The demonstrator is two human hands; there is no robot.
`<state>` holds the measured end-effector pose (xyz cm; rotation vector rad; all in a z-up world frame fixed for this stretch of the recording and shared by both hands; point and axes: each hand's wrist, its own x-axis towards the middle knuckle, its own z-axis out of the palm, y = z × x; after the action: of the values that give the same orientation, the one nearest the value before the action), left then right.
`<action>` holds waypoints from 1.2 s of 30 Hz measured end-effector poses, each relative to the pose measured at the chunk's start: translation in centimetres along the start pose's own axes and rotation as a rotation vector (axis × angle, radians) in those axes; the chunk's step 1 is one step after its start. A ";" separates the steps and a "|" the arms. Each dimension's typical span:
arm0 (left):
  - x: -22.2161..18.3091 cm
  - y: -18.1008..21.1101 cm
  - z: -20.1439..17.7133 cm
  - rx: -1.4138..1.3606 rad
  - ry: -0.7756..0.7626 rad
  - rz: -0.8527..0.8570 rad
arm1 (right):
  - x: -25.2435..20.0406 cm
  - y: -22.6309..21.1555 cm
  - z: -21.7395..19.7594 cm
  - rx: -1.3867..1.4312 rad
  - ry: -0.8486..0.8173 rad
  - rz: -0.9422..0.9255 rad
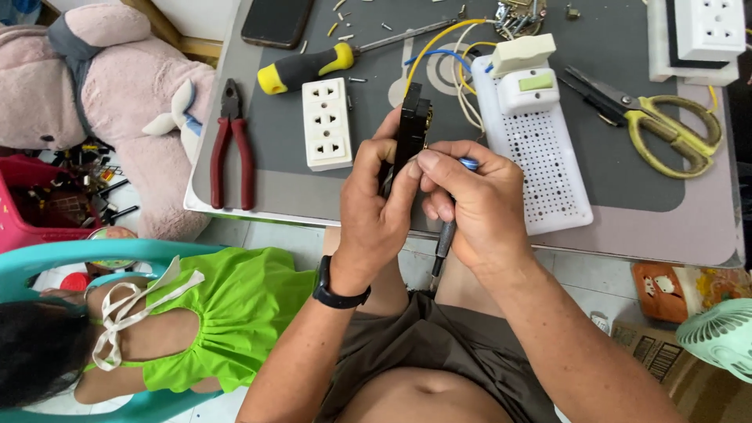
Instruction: The person is disassembling an electrical switch panel, installing a new component, and connecting wires using a screwdriver.
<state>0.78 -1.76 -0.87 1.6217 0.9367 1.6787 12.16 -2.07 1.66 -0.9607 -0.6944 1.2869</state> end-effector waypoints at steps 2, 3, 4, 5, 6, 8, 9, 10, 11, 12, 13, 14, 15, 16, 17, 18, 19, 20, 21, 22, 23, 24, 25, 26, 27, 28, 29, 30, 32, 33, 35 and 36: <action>0.2 0.3 0.0 -0.006 -0.034 0.004 | -0.1 -0.1 0.0 -0.015 0.001 -0.019; 0.3 0.5 -0.1 0.003 -0.042 0.007 | -0.1 -0.1 0.1 -0.016 0.009 -0.055; 0.4 0.7 -0.1 0.012 -0.051 0.011 | -0.2 0.0 0.2 -0.016 0.018 -0.091; 0.3 0.8 -0.1 0.008 -0.054 0.010 | -0.4 0.0 0.4 -0.017 0.022 -0.094; 0.2 0.8 -0.2 0.020 -0.045 -0.006 | -0.5 0.0 0.6 -0.077 0.024 -0.149; 0.0 0.6 -0.2 0.032 -0.040 -0.021 | -0.6 -0.1 0.9 -0.134 0.030 -0.207; -0.1 0.3 -0.1 0.020 -0.034 -0.036 | -0.7 -0.1 0.9 -0.181 0.019 -0.261; -0.2 0.0 -0.1 0.009 -0.028 -0.051 | -0.6 -0.1 0.9 -0.229 0.008 -0.314; -0.1 -0.1 -0.2 0.008 -0.033 -0.052 | -0.5 0.0 0.8 -0.227 0.013 -0.314; 0.0 -0.3 -0.3 0.011 -0.033 -0.056 | -0.3 0.2 0.7 -0.230 0.000 -0.333; 0.1 -0.5 -0.4 0.012 -0.032 -0.061 | -0.2 0.4 0.6 -0.235 -0.012 -0.351; 0.2 -0.5 -0.5 0.011 -0.038 -0.062 | -0.2 0.3 0.7 -0.234 -0.007 -0.351; 0.2 -0.6 -0.5 0.003 -0.043 -0.069 | -0.2 0.2 0.7 -0.254 0.017 -0.350; 0.2 -0.7 -0.6 -0.004 -0.049 -0.076 | -0.3 0.1 0.7 -0.274 0.040 -0.349; 0.3 -0.5 -0.6 -0.007 -0.055 -0.079 | -0.2 0.1 0.8 -0.275 0.048 -0.348; 0.4 -0.4 -0.7 -0.005 -0.068 -0.085 | -0.2 0.1 0.9 -0.274 0.068 -0.358; 0.5 -0.2 -0.7 -0.003 -0.080 -0.089 | -0.2 0.1 0.9 -0.273 0.089 -0.369; 0.4 -0.3 -0.6 -0.005 -0.086 -0.092 | -0.1 0.1 1.0 -0.273 0.096 -0.368; 0.4 -0.4 -0.6 -0.006 -0.089 -0.091 | -0.1 0.1 1.0 -0.290 0.108 -0.378; 0.4 -0.4 -0.6 -0.007 -0.091 -0.091 | 0.0 0.0 1.1 -0.306 0.119 -0.388; 0.4 -0.3 -0.6 -0.006 -0.095 -0.091 | 0.1 0.1 1.1 -0.304 0.122 -0.388; 0.5 -0.1 -0.5 0.005 -0.079 -0.105 | 0.2 0.2 1.1 -0.302 0.117 -0.379; 0.5 0.1 -0.5 0.015 -0.064 -0.117 | 0.2 0.2 1.2 -0.300 0.112 -0.372; 0.5 -0.5 -0.5 0.016 -0.068 -0.115 | 0.2 -0.1 1.5 -0.297 0.115 -0.374; 0.4 -1.1 -0.5 -0.003 -0.029 -0.150 | 0.2 -0.4 1.8 -0.270 0.135 -0.263; 0.4 -1.6 -0.6 -0.022 0.009 -0.184 | 0.1 -0.8 2.2 -0.242 0.155 -0.153; 0.2 -2.3 -0.7 -0.022 0.009 -0.176 | -0.5 -1.6 2.1 -0.239 0.153 -0.160; 0.1 -3.0 -1.0 -0.149 0.015 -0.259 | -1.2 -2.4 2.1 -0.272 0.172 -0.105; 0.4 -2.0 -1.2 -0.271 0.039 -0.341 | -2.1 -4.3 1.7 -0.310 0.173 -0.043; 0.8 -0.4 -0.9 -0.443 0.037 -0.426 | -2.4 -5.6 1.1 -0.195 0.109 -0.140; 1.2 1.2 -0.8 -0.617 0.042 -0.508 | -2.7 -7.7 0.3 -0.079 0.041 -0.231; 1.3 1.2 -0.8 -0.657 0.038 -0.541 | -2.7 -8.6 0.1 -0.078 -0.009 -0.341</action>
<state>-0.08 -1.43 0.88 0.8128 0.6553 1.4197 15.63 -4.81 9.55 -0.8560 -0.8789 0.9703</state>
